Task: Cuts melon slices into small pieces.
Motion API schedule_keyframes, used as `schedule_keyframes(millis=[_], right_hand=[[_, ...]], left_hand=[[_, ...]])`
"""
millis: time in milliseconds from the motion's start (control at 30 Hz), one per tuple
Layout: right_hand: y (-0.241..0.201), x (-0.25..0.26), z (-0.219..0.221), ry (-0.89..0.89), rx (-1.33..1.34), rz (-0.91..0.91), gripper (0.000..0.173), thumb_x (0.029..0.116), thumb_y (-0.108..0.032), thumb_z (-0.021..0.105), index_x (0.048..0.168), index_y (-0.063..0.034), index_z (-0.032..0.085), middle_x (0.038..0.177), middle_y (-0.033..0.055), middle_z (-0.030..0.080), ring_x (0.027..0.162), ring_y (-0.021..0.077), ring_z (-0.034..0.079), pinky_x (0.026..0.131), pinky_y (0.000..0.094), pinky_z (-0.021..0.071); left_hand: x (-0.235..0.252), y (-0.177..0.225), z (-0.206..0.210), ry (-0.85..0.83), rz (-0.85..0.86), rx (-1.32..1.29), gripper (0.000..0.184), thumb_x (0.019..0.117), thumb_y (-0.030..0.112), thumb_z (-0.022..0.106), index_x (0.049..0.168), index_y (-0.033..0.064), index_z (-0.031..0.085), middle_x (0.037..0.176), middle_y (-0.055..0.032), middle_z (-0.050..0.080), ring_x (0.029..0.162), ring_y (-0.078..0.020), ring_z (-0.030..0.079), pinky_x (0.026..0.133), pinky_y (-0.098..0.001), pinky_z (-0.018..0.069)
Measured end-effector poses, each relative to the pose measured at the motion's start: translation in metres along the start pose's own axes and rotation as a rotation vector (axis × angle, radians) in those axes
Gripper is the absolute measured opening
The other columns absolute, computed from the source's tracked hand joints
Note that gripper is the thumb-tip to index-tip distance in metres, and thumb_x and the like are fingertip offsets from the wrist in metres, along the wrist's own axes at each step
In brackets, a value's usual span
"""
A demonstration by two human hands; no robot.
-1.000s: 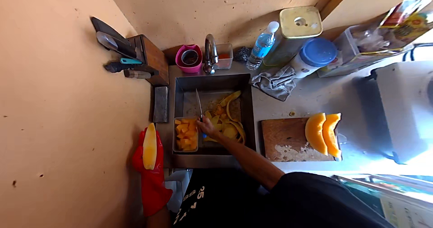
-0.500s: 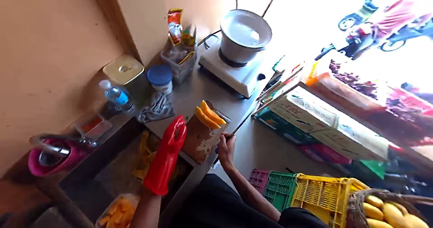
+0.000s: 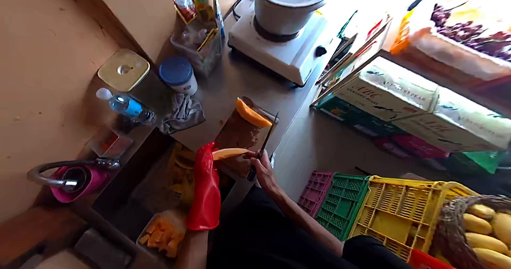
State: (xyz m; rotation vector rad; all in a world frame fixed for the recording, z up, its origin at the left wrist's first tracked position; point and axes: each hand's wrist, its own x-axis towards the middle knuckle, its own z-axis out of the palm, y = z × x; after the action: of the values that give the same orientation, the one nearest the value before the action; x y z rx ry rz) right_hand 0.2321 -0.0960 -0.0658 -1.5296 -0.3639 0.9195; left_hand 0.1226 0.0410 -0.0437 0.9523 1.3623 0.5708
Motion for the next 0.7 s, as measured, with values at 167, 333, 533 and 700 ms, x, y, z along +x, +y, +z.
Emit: schedule_keyframes(millis=[167,333,533,700], right_hand=[[0.016,-0.002,-0.017,-0.102,-0.329,0.069,0.039,0.1095,-0.026,0.035,0.116,0.0014,0.062,0.091,0.0080,0.068,0.069,0.0136,0.064,0.065,0.0324,0.0563],[0.014,-0.017,-0.032,-0.243,-0.643,0.186,0.054,0.1115,-0.039,0.025,0.092,-0.0062,0.064,0.067,0.0008,0.054,0.060,0.0127,0.055,0.059,0.0348,0.0480],[0.020,-0.014,-0.031,-0.301,-0.691,0.306,0.057,0.1109,-0.040,0.022,0.089,-0.0069,0.063,0.069,0.0025,0.054,0.063,0.0166,0.057,0.063,0.0402,0.0488],[0.022,-0.014,-0.029,-0.277,-0.613,0.278,0.055,0.1109,-0.040,0.023,0.084,-0.0087,0.060,0.065,-0.0005,0.052,0.057,0.0126,0.053,0.057,0.0348,0.0471]], left_hand=[[-0.025,-0.026,-0.025,0.073,-0.047,-0.087,0.035,0.1102,0.025,0.041,0.131,0.0055,0.062,0.113,-0.0137,0.071,0.102,-0.0253,0.070,0.087,-0.0453,0.0586],[-0.033,-0.032,-0.030,0.042,0.069,-0.057,0.037,0.1104,0.026,0.040,0.133,0.0068,0.061,0.119,-0.0113,0.072,0.110,-0.0237,0.069,0.094,-0.0443,0.0577],[-0.031,-0.039,-0.032,-0.013,0.149,-0.013,0.039,0.1106,0.026,0.035,0.135,0.0083,0.060,0.124,-0.0094,0.070,0.114,-0.0219,0.067,0.096,-0.0429,0.0567],[-0.031,-0.038,-0.032,0.006,0.147,0.034,0.038,0.1105,0.027,0.036,0.136,0.0104,0.060,0.124,-0.0076,0.070,0.113,-0.0204,0.068,0.097,-0.0427,0.0566]])
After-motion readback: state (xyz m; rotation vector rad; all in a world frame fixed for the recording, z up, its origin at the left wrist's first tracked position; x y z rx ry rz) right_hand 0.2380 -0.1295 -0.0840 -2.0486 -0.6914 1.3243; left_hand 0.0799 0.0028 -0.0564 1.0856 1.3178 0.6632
